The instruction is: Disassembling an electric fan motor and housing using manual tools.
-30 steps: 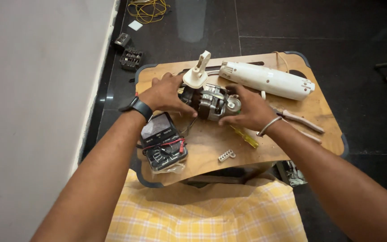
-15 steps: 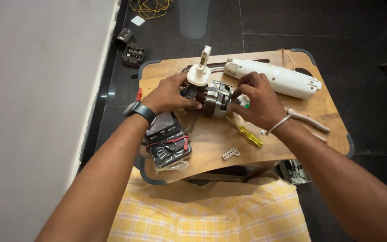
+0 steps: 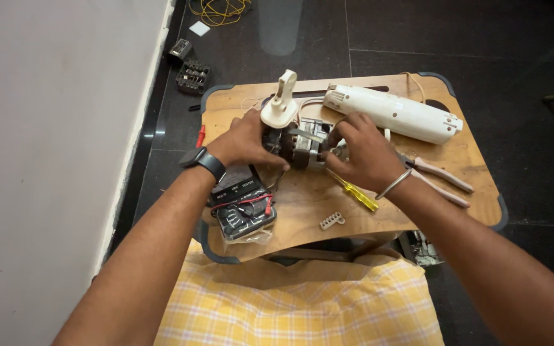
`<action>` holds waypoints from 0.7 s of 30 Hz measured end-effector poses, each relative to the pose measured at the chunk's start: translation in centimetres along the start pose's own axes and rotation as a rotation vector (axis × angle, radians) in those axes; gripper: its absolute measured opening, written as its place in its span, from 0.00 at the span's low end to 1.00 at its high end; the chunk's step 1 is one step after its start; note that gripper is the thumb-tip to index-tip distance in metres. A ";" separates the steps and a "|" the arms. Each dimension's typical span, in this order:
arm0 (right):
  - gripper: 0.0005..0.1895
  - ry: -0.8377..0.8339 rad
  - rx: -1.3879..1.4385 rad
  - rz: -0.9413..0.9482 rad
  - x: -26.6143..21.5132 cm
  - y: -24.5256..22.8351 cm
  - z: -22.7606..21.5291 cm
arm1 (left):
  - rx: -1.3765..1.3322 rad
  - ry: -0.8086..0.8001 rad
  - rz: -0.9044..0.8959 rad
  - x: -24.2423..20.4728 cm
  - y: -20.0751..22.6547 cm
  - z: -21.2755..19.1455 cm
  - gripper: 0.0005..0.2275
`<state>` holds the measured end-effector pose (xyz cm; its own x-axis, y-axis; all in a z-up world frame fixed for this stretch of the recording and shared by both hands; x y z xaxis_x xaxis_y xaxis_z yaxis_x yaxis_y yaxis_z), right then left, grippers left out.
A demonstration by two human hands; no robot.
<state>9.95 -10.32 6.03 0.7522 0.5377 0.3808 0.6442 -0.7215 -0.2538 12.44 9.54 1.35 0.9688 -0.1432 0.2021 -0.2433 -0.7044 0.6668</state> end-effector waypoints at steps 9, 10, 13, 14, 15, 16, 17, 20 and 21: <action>0.21 -0.148 0.122 -0.015 -0.2 -2.6 -0.7 | -0.121 -0.010 0.115 0.4 -0.6 1.3 0.46; 0.21 -0.148 0.122 -0.014 -0.4 -2.0 -0.2 | -0.122 -0.010 0.115 0.4 -0.4 1.2 0.46; 0.14 -0.107 0.246 -0.241 -0.7 -2.4 0.3 | -0.206 -0.022 0.081 0.3 0.0 1.1 0.45; 0.16 -0.074 0.192 -0.194 -0.2 -1.4 0.4 | -0.148 -0.031 0.046 0.3 -0.2 1.2 0.45; 0.19 -0.041 0.139 -0.146 0.3 -0.4 0.5 | -0.090 -0.041 0.012 0.2 -0.3 1.3 0.45; 0.19 -0.041 0.138 -0.146 0.7 -0.7 0.4 | -0.091 -0.040 0.012 0.3 -0.3 1.3 0.45; 0.32 -0.052 0.134 -0.113 1.2 -0.8 0.5 | 0.013 -0.053 0.038 0.3 -0.3 1.4 0.46; 0.57 -0.069 -0.005 -0.142 2.4 -2.1 1.4 | 0.150 -0.088 0.087 0.5 -1.1 2.3 0.46; 0.66 -0.075 -0.140 -0.200 2.8 -2.8 2.0 | 0.185 -0.113 0.111 0.6 -1.5 2.7 0.46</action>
<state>10.58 -5.94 6.04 0.6233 0.7029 0.3427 0.7597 -0.6481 -0.0525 13.53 8.58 -1.47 0.9383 -0.2963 0.1781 -0.3456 -0.7942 0.4998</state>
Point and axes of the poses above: each hand's wrist, its own x-axis towards the middle knuckle, its own z-axis out of the palm, y = z × x, the point moved 9 cm from there along x, towards the middle knuckle, and after that the axes turned 11 degrees about y, right-handed, at the moved point
